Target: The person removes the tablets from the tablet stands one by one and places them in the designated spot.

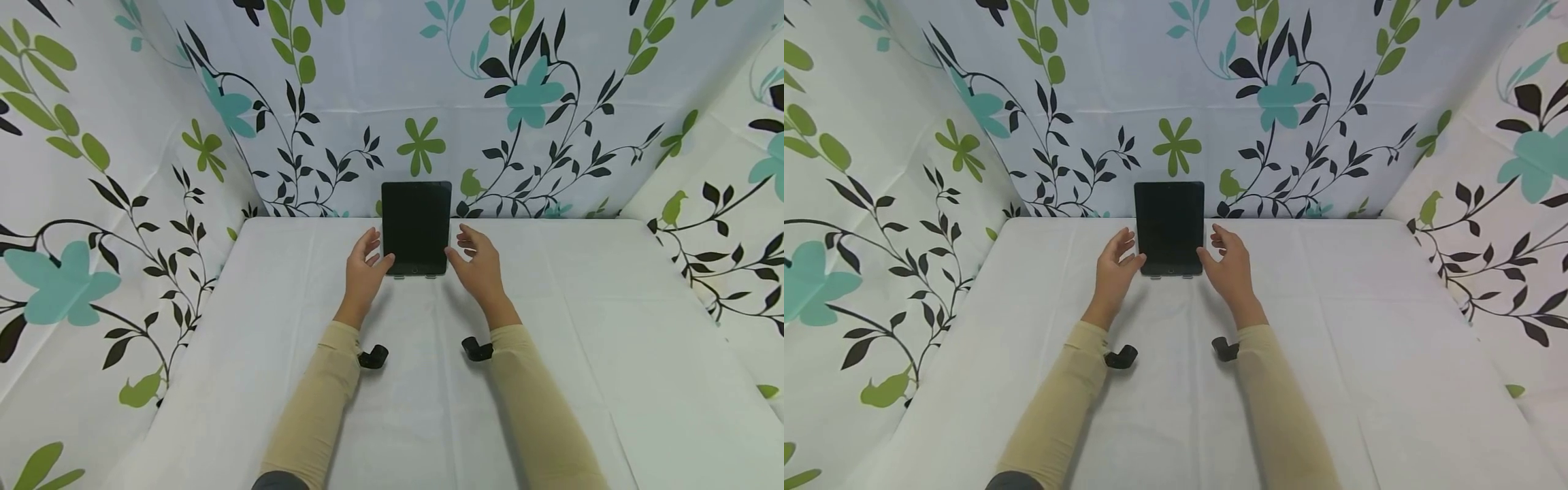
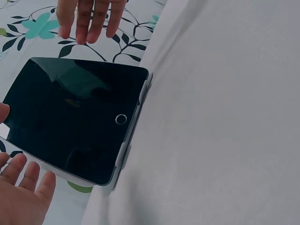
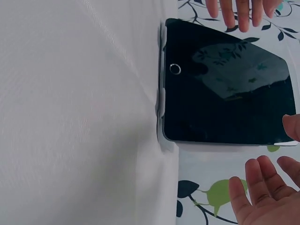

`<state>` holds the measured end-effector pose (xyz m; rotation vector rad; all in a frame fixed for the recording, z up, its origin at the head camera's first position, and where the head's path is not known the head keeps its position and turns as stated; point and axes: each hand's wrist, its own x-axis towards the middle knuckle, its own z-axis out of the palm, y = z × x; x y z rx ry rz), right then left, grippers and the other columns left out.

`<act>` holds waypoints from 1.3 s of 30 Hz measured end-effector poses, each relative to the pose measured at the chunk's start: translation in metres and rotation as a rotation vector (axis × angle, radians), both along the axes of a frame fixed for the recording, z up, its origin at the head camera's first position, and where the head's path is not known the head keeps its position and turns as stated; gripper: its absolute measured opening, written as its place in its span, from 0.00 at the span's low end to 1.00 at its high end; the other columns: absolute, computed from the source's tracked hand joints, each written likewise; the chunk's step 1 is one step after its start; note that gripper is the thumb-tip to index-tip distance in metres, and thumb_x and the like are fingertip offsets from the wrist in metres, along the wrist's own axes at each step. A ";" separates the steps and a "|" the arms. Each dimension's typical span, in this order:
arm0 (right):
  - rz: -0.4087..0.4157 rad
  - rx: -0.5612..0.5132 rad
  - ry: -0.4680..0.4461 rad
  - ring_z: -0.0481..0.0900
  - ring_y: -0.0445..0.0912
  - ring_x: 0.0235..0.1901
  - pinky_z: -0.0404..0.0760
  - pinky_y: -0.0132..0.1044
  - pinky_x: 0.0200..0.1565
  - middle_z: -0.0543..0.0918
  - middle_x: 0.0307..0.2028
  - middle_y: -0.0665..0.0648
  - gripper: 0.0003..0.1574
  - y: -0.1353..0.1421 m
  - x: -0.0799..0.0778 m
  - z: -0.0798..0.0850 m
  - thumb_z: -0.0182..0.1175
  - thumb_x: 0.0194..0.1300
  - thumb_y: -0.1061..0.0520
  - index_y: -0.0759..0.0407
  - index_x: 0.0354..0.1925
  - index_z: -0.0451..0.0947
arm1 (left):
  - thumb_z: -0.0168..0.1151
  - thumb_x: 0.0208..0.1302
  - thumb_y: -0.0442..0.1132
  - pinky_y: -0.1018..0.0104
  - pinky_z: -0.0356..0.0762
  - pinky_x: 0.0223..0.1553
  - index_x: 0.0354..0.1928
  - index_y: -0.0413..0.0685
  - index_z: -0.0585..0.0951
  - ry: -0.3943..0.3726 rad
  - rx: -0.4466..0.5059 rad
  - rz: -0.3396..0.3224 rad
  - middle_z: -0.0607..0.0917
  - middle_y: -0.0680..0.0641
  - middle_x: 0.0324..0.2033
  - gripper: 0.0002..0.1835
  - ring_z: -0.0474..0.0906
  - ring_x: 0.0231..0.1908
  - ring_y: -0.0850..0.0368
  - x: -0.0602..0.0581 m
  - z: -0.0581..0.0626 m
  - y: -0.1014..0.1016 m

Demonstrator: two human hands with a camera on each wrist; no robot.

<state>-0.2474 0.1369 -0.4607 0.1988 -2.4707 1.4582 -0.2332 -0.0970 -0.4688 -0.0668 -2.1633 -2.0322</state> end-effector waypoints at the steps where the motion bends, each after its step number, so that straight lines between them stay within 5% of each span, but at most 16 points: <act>1: 0.002 -0.015 -0.012 0.78 0.57 0.61 0.78 0.51 0.65 0.79 0.60 0.64 0.37 -0.001 -0.001 -0.001 0.65 0.70 0.54 0.61 0.73 0.67 | 0.64 0.69 0.35 0.51 0.66 0.75 0.77 0.44 0.63 -0.005 0.007 -0.003 0.70 0.42 0.73 0.36 0.65 0.73 0.47 0.000 -0.001 0.001; 10: -0.004 -0.079 -0.174 0.79 0.55 0.62 0.77 0.48 0.66 0.78 0.61 0.62 0.37 -0.011 -0.004 -0.013 0.64 0.70 0.53 0.58 0.73 0.68 | 0.63 0.70 0.34 0.54 0.68 0.73 0.75 0.40 0.65 -0.048 0.007 -0.001 0.71 0.46 0.73 0.34 0.66 0.72 0.50 -0.002 -0.015 0.003; 19: -0.018 -0.159 -0.204 0.79 0.55 0.61 0.80 0.51 0.62 0.79 0.59 0.62 0.31 -0.015 -0.006 -0.019 0.63 0.70 0.54 0.57 0.69 0.72 | 0.63 0.70 0.39 0.52 0.73 0.69 0.74 0.50 0.69 -0.131 -0.055 0.038 0.73 0.49 0.69 0.31 0.69 0.70 0.52 -0.003 -0.022 0.003; 31: -0.115 -0.181 -0.236 0.83 0.54 0.53 0.81 0.37 0.49 0.84 0.52 0.63 0.23 -0.021 -0.012 -0.034 0.64 0.67 0.57 0.64 0.58 0.80 | 0.65 0.67 0.37 0.52 0.74 0.66 0.67 0.46 0.75 -0.089 -0.139 0.112 0.80 0.43 0.58 0.26 0.76 0.61 0.47 -0.006 -0.037 0.003; 39: -0.226 -0.118 -0.305 0.84 0.52 0.46 0.80 0.37 0.44 0.88 0.45 0.62 0.18 -0.027 -0.010 -0.038 0.65 0.65 0.54 0.63 0.50 0.84 | 0.67 0.65 0.32 0.57 0.80 0.60 0.62 0.45 0.79 -0.069 -0.143 0.171 0.82 0.42 0.54 0.23 0.79 0.56 0.48 -0.006 -0.044 0.007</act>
